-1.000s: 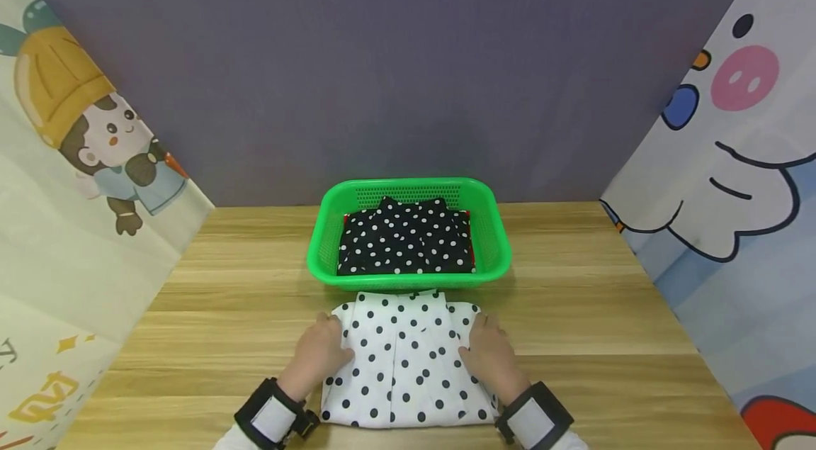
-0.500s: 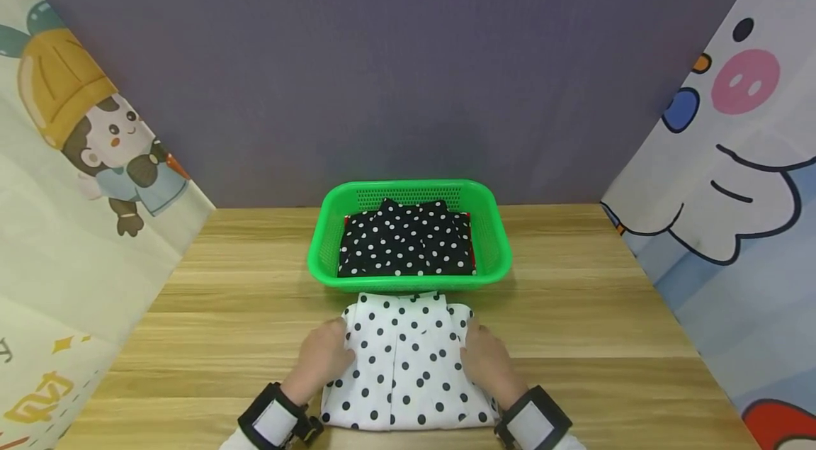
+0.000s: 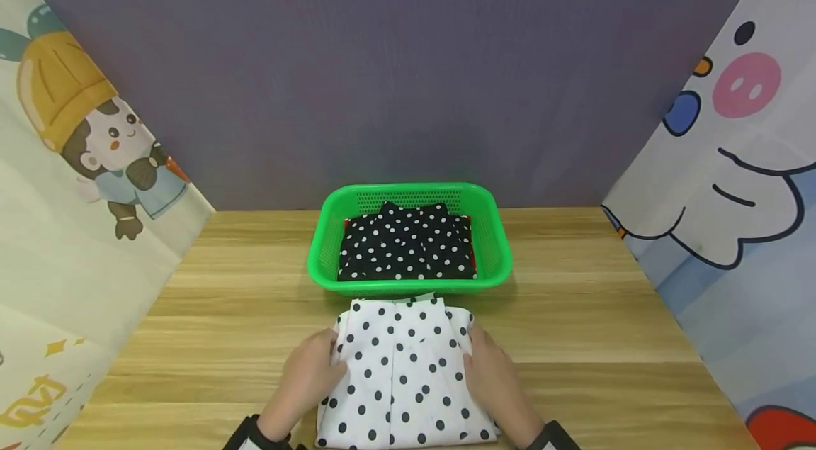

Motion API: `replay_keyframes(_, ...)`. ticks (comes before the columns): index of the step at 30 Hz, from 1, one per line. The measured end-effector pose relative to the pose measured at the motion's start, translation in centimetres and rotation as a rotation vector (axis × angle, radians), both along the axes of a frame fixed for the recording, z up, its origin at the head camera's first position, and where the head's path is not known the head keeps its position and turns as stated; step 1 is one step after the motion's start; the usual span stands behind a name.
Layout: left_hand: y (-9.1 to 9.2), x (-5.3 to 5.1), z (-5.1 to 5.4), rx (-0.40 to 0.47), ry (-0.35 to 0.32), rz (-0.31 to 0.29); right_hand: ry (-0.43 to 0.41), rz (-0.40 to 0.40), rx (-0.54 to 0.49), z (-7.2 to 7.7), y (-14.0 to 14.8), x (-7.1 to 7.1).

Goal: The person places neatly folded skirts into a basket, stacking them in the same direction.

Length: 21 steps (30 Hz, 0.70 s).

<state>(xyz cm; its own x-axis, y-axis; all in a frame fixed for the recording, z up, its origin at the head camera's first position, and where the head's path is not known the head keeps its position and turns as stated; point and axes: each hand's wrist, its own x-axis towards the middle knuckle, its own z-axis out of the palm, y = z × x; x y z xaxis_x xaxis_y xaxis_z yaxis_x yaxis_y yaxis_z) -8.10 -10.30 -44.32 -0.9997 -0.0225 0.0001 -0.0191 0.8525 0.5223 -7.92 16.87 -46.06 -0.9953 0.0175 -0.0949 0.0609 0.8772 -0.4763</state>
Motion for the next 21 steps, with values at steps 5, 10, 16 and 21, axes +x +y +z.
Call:
replay_keyframes(5, 0.1, 0.8, 0.5, -0.018, 0.049, 0.036, 0.113, -0.013, 0.034, 0.4, -0.1, 0.8)
replay_keyframes(10, 0.2, 1.5, 1.1, -0.035, 0.095, 0.057, 0.188, -0.017, 0.057, 0.8, -0.3, 1.2)
replay_keyframes(16, -0.2, 2.4, 1.7, -0.042, 0.125, 0.043, 0.120, -0.055, 0.044, 1.1, -0.7, 1.9)
replay_keyframes(21, -0.5, 2.7, 2.2, -0.049, 0.153, 0.032, 0.129, -0.055, 0.036, 1.4, -0.9, 2.2)
